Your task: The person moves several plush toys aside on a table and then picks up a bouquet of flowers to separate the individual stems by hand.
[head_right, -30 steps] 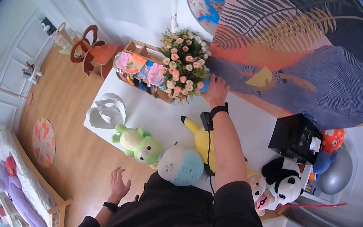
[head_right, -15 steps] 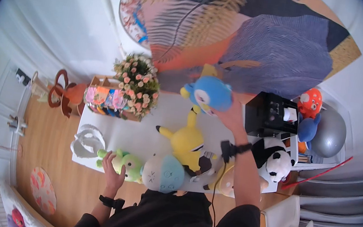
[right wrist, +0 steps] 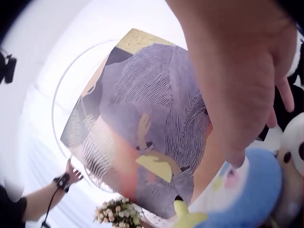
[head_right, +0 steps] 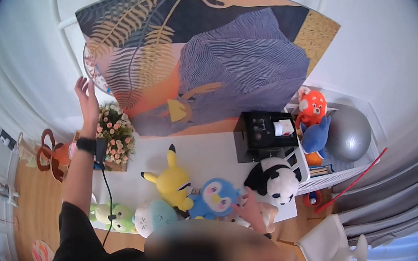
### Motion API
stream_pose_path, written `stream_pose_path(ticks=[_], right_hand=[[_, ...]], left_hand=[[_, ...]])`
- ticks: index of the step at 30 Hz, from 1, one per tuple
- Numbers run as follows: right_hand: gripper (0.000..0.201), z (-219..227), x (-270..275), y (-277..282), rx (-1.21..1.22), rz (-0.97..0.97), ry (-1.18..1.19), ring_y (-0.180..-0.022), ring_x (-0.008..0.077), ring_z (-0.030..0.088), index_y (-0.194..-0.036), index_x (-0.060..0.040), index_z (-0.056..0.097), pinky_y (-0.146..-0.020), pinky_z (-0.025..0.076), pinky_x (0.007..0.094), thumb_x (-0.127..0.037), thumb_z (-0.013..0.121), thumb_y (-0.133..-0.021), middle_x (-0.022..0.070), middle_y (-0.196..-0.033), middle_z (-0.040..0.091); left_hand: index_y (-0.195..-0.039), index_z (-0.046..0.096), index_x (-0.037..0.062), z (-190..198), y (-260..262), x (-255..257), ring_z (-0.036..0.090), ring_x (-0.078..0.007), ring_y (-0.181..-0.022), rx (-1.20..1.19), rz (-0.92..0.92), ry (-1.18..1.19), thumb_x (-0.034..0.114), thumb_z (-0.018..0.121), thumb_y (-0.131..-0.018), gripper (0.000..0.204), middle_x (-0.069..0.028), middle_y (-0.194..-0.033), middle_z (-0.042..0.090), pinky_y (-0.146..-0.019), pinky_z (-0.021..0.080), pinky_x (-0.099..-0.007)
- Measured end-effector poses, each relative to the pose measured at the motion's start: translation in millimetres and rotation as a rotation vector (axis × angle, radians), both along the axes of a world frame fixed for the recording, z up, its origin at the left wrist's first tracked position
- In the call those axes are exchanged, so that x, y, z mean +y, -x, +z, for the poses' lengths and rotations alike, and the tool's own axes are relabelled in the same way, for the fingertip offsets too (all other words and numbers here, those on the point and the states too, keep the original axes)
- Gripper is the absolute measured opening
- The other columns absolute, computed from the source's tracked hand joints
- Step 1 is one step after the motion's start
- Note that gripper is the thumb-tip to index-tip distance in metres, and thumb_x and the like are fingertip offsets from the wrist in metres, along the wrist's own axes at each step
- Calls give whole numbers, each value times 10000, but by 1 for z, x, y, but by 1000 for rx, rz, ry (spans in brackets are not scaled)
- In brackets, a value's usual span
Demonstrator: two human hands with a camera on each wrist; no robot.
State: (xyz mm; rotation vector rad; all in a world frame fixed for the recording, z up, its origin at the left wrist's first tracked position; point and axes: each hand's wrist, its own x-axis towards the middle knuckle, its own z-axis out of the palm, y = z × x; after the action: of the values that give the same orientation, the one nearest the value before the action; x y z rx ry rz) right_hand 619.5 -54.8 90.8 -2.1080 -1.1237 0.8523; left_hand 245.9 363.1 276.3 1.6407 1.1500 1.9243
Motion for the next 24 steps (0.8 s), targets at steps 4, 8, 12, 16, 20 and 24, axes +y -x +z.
stream_pose_path(ticks=[4, 8, 12, 16, 20, 24], right_hand=[[779, -20, -20, 25, -433, 97, -143, -1061, 364, 496, -1340, -59, 346, -895, 413, 456, -285, 732, -703, 176, -1175, 494], [791, -27, -53, 27, -459, 63, -163, -1181, 377, 408, -1333, -85, 365, -988, 312, 490, -277, 752, -670, 180, -1258, 441], [811, -39, -82, 24, -532, 74, -76, -1266, 378, 333, -1341, -95, 354, -1027, 255, 523, -291, 759, -665, 200, -1345, 360], [907, -48, -93, 13, -582, 151, 40, -1357, 373, 217, -1370, -106, 320, -1079, 157, 561, -322, 795, -628, 212, -1416, 277], [1019, -62, -91, 2, -570, 198, 56, -1372, 370, 200, -1405, -110, 285, -1095, 109, 579, -352, 829, -577, 198, -1414, 299], [1042, -89, -83, -8, -673, 200, 51, -1363, 360, 231, -1419, -111, 265, -1093, 105, 589, -360, 828, -578, 181, -1414, 321]], left_hand=[[-1309, 360, -58, 14, -1, 64, 476, -241, -1147, -107, -70, 176, 418, 484, -951, 608, -174, -1246, 481, -984, 358, -314], [-1178, 502, -23, 4, 6, 95, 511, -184, -935, -53, -225, 299, 509, 382, -960, 587, -63, -998, 567, -857, 395, -292], [-1227, 467, -20, 15, -13, 58, 502, -162, -877, -80, -186, 395, 446, 410, -967, 537, -73, -1030, 548, -786, 415, -300], [-1246, 407, -40, -15, -31, 5, 498, -247, -983, 146, 227, -27, 214, 551, -912, 444, -162, -1096, 521, -884, 405, -360], [-1161, 452, 14, -124, -69, -105, 493, -302, -975, 663, -54, 9, 105, 653, -770, 449, -155, -1081, 519, -864, 401, -389], [-1125, 491, 101, -226, -112, -188, 480, -306, -1092, 969, -370, 454, 256, 695, -735, 467, -99, -1128, 516, -861, 412, -475]])
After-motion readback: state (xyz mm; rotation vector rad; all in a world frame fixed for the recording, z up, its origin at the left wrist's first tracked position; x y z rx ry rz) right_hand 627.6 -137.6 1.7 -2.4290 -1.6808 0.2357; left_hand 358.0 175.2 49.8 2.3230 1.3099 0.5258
